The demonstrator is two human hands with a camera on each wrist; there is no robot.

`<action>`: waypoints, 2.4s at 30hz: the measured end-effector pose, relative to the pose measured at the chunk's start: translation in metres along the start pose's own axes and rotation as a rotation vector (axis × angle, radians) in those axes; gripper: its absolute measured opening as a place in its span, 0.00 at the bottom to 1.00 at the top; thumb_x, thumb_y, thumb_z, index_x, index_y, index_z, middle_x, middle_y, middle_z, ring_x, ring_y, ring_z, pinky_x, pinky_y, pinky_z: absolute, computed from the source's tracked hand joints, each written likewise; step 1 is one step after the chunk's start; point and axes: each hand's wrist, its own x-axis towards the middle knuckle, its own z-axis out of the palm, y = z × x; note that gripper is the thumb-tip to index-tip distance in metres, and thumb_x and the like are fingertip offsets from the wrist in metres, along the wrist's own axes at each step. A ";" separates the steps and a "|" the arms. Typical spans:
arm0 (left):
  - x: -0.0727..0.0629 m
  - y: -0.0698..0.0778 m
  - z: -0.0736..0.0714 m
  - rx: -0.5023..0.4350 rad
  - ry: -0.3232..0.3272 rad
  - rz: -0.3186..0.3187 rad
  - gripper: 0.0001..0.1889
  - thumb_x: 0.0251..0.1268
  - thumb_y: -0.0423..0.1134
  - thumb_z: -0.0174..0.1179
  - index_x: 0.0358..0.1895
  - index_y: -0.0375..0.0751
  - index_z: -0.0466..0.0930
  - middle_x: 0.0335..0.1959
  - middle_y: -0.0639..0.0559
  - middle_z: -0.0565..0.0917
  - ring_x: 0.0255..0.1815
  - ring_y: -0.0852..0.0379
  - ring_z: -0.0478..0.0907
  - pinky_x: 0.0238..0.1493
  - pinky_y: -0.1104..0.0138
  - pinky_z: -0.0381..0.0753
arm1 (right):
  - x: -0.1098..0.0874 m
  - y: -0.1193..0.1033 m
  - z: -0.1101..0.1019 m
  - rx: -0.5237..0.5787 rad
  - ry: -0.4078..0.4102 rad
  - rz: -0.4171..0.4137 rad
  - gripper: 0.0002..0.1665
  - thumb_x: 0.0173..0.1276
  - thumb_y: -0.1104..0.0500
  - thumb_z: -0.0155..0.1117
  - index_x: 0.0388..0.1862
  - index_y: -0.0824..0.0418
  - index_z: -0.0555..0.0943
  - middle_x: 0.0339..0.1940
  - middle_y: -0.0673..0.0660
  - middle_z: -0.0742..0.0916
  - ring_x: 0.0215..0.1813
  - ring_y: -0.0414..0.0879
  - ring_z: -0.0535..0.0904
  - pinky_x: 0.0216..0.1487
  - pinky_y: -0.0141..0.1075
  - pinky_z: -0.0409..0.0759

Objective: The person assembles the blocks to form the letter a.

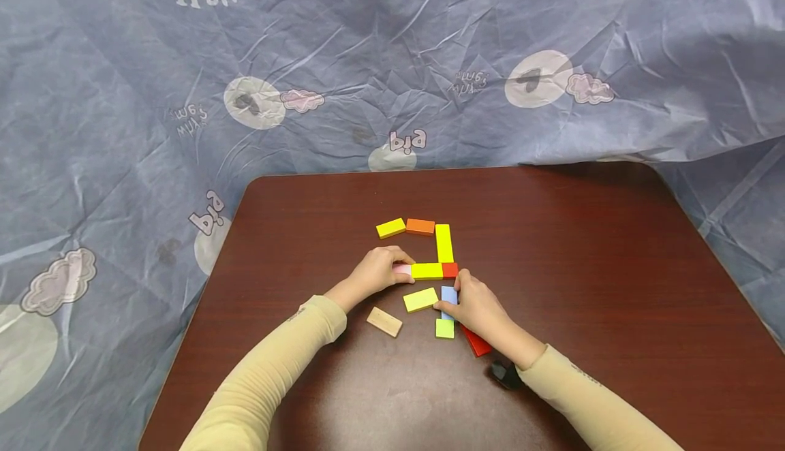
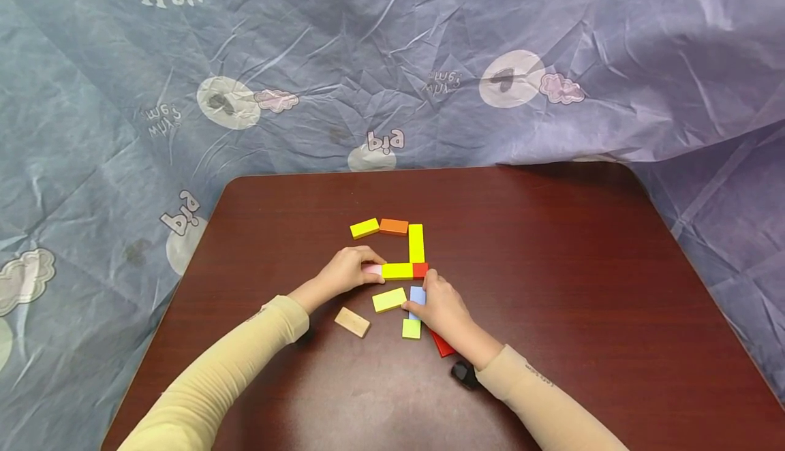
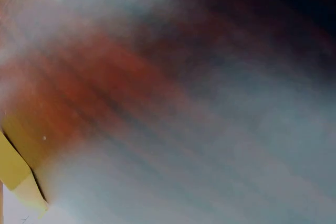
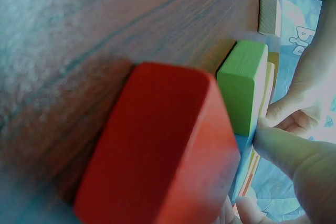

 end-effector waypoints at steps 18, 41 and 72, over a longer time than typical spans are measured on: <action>-0.001 0.001 0.000 0.012 -0.001 0.004 0.18 0.55 0.49 0.73 0.48 0.47 0.88 0.45 0.55 0.87 0.44 0.58 0.82 0.47 0.67 0.80 | 0.008 0.008 -0.001 0.006 0.047 -0.006 0.28 0.55 0.52 0.79 0.36 0.65 0.69 0.21 0.56 0.74 0.21 0.43 0.69 0.22 0.31 0.67; 0.001 -0.001 0.000 0.001 0.011 -0.001 0.17 0.54 0.49 0.73 0.47 0.48 0.88 0.45 0.56 0.87 0.44 0.59 0.81 0.46 0.68 0.80 | 0.015 0.010 -0.005 0.027 0.040 0.014 0.28 0.56 0.50 0.78 0.37 0.65 0.69 0.22 0.55 0.77 0.22 0.43 0.70 0.23 0.32 0.67; 0.001 0.001 -0.002 0.001 -0.018 -0.023 0.17 0.55 0.49 0.73 0.48 0.49 0.88 0.45 0.56 0.87 0.43 0.59 0.80 0.47 0.68 0.79 | 0.103 0.026 -0.030 0.031 -0.049 -0.128 0.42 0.66 0.52 0.69 0.75 0.62 0.65 0.75 0.64 0.69 0.75 0.64 0.62 0.73 0.59 0.62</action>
